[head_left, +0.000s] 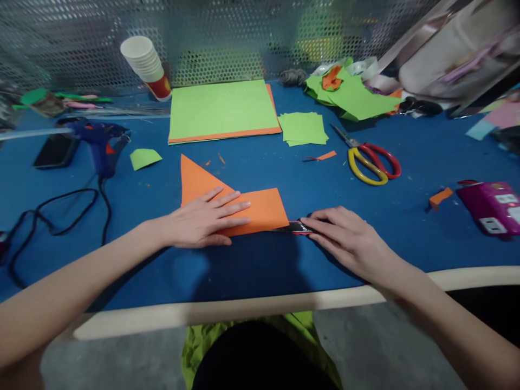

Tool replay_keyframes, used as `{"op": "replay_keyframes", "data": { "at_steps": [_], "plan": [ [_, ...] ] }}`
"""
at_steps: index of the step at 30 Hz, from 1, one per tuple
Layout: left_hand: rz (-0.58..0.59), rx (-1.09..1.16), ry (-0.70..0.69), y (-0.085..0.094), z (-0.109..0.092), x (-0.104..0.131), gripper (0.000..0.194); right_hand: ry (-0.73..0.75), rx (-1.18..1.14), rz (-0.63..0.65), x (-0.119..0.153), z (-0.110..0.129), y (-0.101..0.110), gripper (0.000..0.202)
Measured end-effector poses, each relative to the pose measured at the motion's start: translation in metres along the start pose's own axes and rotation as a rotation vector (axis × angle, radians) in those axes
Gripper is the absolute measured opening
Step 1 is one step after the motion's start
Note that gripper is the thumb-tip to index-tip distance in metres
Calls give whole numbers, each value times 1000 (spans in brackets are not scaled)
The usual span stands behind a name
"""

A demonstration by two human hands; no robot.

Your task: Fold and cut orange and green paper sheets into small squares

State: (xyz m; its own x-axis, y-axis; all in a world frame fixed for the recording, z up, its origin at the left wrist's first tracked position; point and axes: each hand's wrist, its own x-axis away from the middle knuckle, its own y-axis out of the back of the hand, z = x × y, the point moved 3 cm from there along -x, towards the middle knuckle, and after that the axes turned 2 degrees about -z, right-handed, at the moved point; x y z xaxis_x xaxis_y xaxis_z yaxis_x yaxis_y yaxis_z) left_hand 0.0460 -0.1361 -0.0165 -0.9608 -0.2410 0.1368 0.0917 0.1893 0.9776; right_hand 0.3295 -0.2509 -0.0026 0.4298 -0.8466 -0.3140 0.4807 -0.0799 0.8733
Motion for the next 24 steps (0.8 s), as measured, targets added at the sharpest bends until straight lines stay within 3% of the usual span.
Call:
{"op": "replay_keyframes", "data": {
  "at_steps": [24],
  "plan": [
    [33,-19,-20,0,-1,1,56,11,-19,29,-5,4,3,28]
  ]
}}
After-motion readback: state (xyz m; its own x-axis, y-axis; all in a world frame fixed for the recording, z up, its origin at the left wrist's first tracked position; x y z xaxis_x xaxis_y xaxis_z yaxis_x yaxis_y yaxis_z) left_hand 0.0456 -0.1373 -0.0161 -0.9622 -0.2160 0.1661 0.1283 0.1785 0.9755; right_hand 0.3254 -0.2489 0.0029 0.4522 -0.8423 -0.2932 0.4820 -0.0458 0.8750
